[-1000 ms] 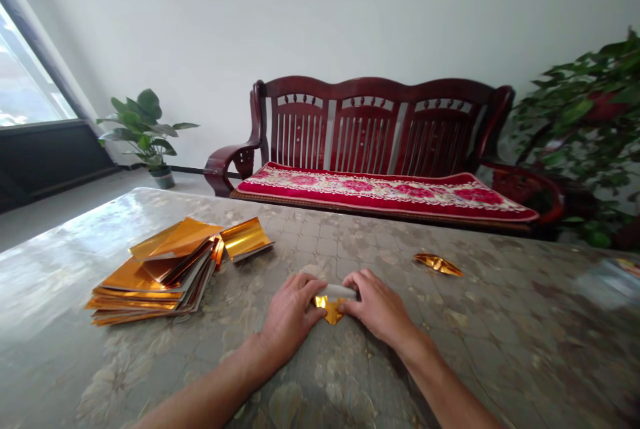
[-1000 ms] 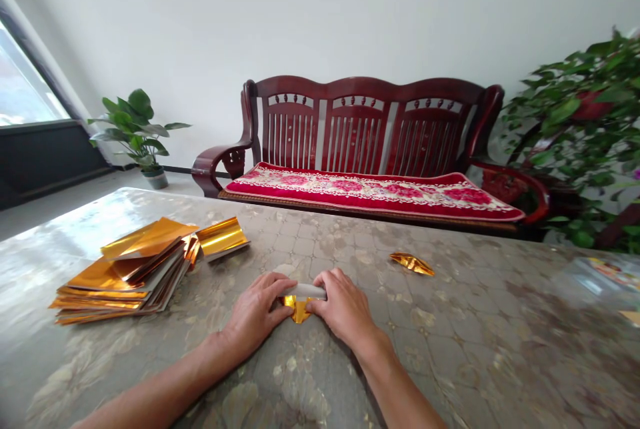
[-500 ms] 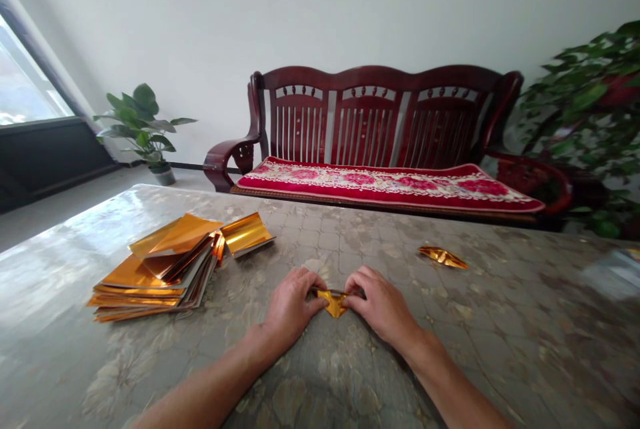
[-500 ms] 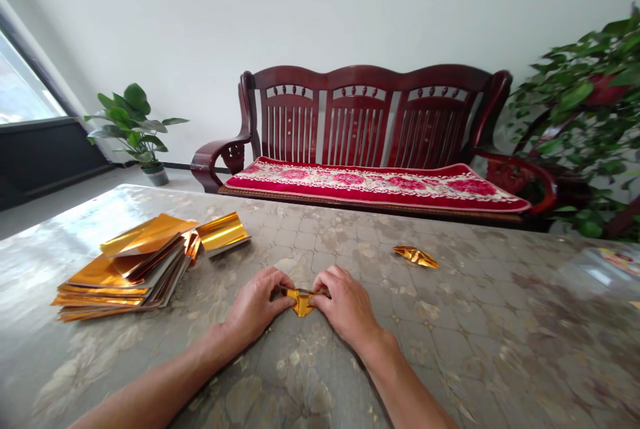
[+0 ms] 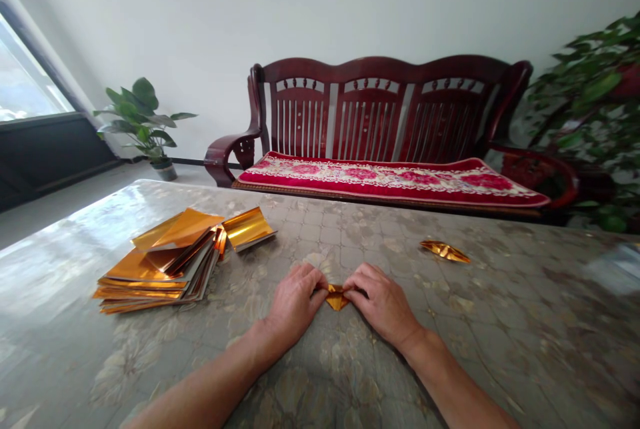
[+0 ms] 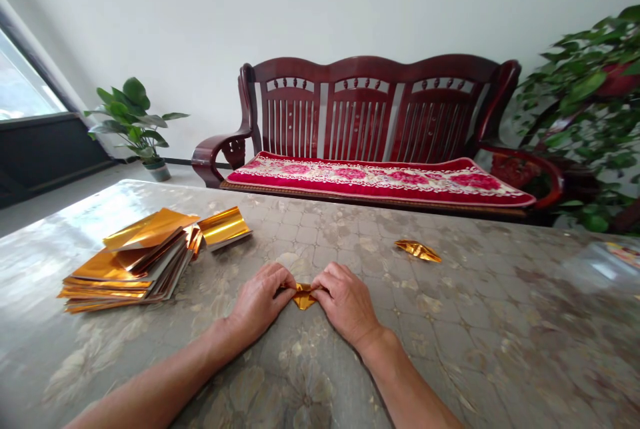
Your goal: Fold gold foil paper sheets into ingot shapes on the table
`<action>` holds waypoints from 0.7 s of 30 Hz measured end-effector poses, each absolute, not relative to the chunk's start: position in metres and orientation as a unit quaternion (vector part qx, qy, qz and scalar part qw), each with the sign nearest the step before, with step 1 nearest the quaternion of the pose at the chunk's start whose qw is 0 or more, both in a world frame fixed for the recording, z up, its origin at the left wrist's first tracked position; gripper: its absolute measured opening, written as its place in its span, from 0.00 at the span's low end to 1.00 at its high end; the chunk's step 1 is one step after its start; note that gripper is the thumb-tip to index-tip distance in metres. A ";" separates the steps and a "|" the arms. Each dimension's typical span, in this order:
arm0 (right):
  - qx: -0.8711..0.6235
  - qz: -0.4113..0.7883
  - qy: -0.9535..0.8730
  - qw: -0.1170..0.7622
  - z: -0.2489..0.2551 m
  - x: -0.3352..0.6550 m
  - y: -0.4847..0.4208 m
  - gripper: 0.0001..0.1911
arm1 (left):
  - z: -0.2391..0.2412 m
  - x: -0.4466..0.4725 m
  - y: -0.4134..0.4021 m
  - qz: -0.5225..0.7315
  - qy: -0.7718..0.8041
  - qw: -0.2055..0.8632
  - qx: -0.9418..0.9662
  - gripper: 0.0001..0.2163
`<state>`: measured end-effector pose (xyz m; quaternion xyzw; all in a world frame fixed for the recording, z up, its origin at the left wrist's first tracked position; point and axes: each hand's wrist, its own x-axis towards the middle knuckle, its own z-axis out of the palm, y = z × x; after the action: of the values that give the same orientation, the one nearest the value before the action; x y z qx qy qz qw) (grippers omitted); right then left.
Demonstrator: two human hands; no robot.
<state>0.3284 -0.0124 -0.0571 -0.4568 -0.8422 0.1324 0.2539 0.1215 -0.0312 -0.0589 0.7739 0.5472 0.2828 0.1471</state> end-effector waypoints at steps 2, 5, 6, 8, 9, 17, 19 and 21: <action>-0.446 0.113 -0.849 0.258 -0.058 0.329 -0.013 0.04 | -0.059 0.121 -0.033 0.274 0.534 0.131 0.789 0.04; -0.425 0.085 -0.862 0.263 -0.059 0.331 -0.014 0.04 | -0.060 0.119 -0.035 0.252 0.514 0.099 0.814 0.05; -0.417 0.078 -0.867 0.263 -0.059 0.331 -0.014 0.04 | -0.060 0.118 -0.035 0.242 0.508 0.088 0.822 0.06; -0.400 0.065 -0.877 0.259 -0.059 0.332 -0.016 0.04 | -0.060 0.117 -0.036 0.225 0.499 0.070 0.834 0.07; -0.394 0.061 -0.881 0.255 -0.059 0.333 -0.017 0.05 | -0.059 0.116 -0.037 0.218 0.495 0.065 0.839 0.07; -0.456 0.100 -0.855 0.227 -0.054 0.332 -0.018 0.05 | -0.052 0.117 -0.034 0.213 0.517 0.100 0.823 0.07; -0.477 0.110 -0.844 0.219 -0.052 0.331 -0.018 0.05 | -0.051 0.117 -0.030 0.212 0.537 0.123 0.807 0.05; -0.488 0.106 -0.841 0.209 -0.049 0.332 -0.019 0.08 | -0.049 0.116 -0.028 0.208 0.551 0.141 0.796 0.07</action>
<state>0.3315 -0.0188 -0.0492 -0.4885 -0.8405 0.1057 0.2090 0.1159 -0.0276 -0.0487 0.7956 0.5514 0.2076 0.1408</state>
